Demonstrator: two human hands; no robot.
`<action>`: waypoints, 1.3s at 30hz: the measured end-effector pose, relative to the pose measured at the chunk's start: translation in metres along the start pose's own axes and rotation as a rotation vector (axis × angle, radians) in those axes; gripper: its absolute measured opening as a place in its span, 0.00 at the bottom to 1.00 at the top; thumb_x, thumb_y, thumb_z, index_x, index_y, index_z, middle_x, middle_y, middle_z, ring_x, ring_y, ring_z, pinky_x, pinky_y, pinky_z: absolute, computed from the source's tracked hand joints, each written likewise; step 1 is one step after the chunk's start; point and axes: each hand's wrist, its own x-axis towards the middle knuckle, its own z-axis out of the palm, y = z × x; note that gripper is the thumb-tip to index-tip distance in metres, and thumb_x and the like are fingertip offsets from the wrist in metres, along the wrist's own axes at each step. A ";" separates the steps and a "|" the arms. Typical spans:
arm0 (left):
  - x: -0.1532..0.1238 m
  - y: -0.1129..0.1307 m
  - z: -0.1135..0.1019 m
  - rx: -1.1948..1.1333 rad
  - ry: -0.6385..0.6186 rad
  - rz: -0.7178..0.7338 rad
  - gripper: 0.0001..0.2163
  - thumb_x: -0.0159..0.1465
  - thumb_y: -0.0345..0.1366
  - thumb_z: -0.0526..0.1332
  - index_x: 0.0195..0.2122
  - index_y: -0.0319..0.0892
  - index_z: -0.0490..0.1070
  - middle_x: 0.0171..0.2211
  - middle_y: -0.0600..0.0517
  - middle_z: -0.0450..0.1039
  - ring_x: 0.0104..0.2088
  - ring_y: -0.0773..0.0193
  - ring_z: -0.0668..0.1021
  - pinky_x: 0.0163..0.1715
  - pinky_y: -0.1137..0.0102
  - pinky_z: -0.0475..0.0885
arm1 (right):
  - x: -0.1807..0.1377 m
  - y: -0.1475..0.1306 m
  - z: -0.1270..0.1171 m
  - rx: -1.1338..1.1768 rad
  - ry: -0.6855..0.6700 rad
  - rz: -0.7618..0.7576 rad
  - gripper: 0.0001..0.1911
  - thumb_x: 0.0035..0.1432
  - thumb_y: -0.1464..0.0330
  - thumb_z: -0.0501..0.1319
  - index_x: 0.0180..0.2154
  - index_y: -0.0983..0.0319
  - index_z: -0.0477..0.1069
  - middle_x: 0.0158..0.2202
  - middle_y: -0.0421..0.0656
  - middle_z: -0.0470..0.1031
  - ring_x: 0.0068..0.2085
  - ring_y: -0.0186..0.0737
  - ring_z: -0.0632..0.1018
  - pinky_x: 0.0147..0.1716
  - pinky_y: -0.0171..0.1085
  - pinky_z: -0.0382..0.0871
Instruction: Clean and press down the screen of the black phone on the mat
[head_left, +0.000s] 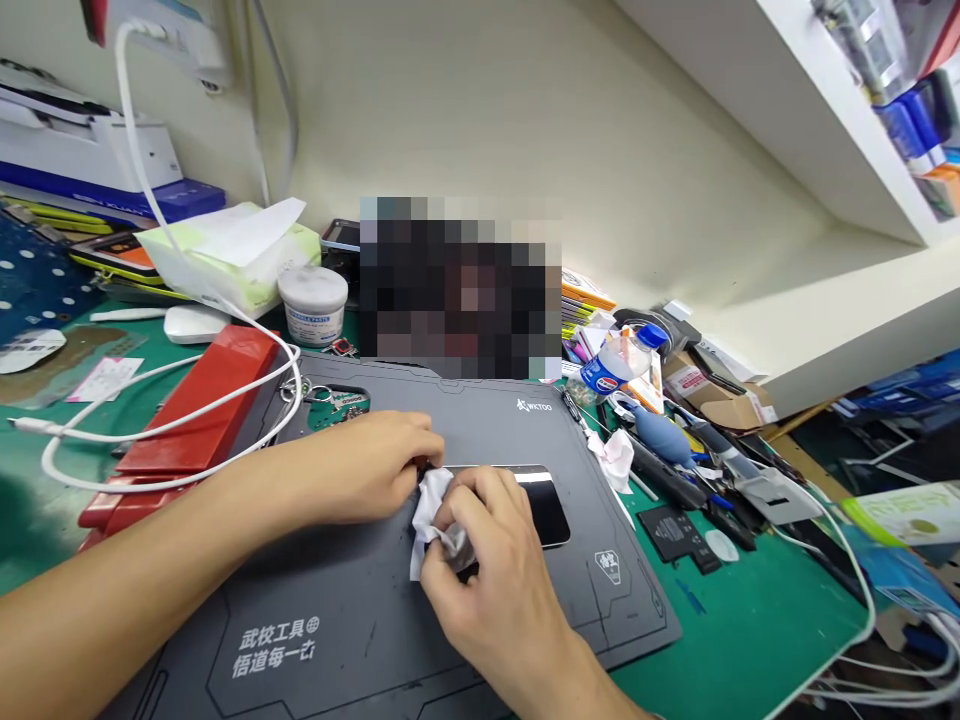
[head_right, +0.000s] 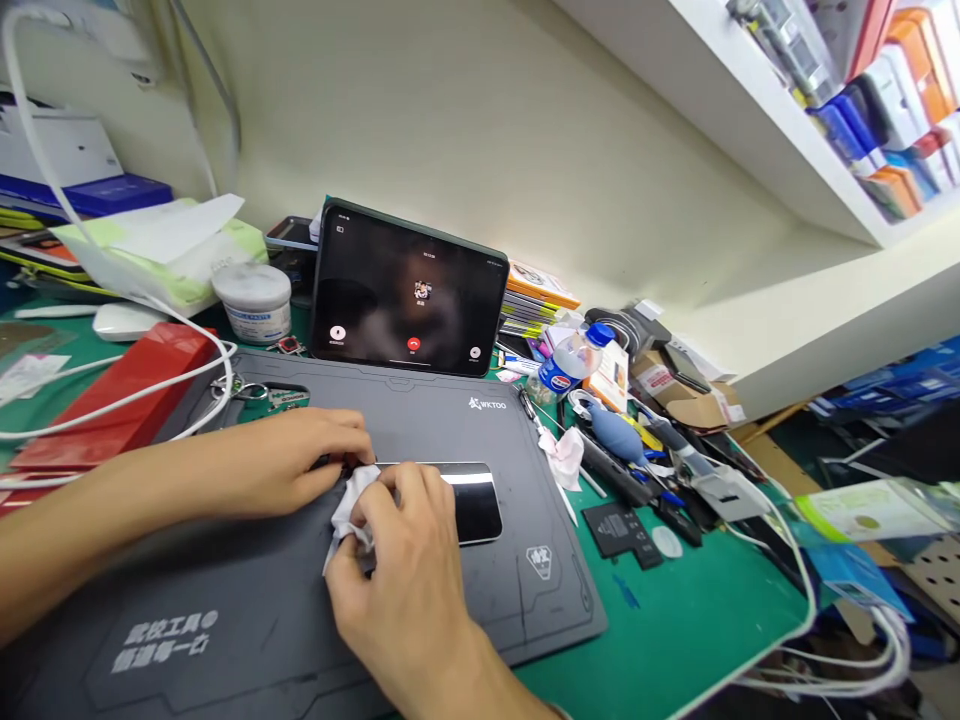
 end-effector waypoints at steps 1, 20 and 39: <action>0.000 0.000 0.000 -0.002 -0.004 -0.007 0.14 0.65 0.22 0.56 0.42 0.44 0.80 0.43 0.49 0.79 0.43 0.55 0.83 0.45 0.64 0.75 | 0.000 0.000 0.000 0.000 -0.003 -0.004 0.11 0.55 0.79 0.60 0.35 0.57 0.65 0.38 0.41 0.76 0.40 0.44 0.76 0.39 0.41 0.72; 0.000 -0.001 -0.003 0.014 -0.047 -0.021 0.17 0.68 0.24 0.55 0.48 0.44 0.81 0.48 0.48 0.80 0.48 0.53 0.84 0.51 0.62 0.76 | -0.005 -0.004 0.001 0.016 0.014 -0.041 0.10 0.55 0.80 0.59 0.32 0.58 0.67 0.38 0.44 0.77 0.38 0.44 0.74 0.37 0.41 0.71; -0.008 -0.004 -0.009 -0.070 -0.013 0.020 0.13 0.69 0.31 0.58 0.47 0.46 0.82 0.47 0.50 0.82 0.44 0.57 0.84 0.46 0.65 0.76 | 0.048 0.165 -0.114 -0.075 -0.046 -0.174 0.07 0.68 0.69 0.66 0.43 0.52 0.83 0.43 0.44 0.89 0.45 0.53 0.89 0.46 0.51 0.85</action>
